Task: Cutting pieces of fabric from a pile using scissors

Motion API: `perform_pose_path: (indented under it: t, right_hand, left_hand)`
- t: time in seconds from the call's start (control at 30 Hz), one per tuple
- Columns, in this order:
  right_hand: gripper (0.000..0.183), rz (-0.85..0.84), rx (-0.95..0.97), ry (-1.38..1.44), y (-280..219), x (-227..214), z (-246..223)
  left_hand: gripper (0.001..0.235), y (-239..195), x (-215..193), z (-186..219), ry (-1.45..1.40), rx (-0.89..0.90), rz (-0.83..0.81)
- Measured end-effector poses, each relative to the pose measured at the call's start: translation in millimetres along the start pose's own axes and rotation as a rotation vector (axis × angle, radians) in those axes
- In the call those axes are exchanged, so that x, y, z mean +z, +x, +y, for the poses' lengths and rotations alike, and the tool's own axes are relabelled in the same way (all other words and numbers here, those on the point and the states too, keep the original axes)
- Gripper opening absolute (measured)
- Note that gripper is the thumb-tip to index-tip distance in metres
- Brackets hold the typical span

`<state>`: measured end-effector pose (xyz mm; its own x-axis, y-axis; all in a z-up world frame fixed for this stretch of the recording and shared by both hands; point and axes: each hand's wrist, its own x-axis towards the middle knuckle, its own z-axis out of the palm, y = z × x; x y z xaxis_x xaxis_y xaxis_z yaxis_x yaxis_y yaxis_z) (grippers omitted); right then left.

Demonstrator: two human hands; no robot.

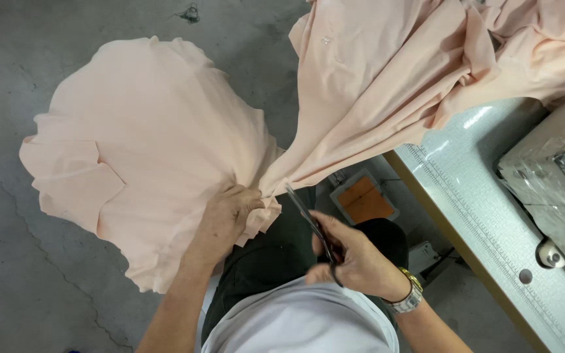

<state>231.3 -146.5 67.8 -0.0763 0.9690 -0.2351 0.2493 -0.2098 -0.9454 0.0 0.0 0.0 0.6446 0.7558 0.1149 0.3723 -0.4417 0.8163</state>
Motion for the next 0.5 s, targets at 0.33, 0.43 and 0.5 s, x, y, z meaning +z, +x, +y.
perform_pose_path:
  t: [0.33, 0.43, 0.5]
  right_hand:
    - [0.089, -0.244, 0.052, 0.531, 47, 38, 60]
    - [0.085, -0.245, 0.049, 0.575, 50, 43, 67]
    - [0.089, -0.141, 0.12, 0.638, 44, 42, 53]
  left_hand:
    - [0.043, -6, 0, 13, -0.294, -0.497, 0.082]
    - [0.047, -6, -2, 16, -0.367, -0.486, 0.133]
    - [0.048, -4, -5, 16, -0.354, -0.53, 0.15]
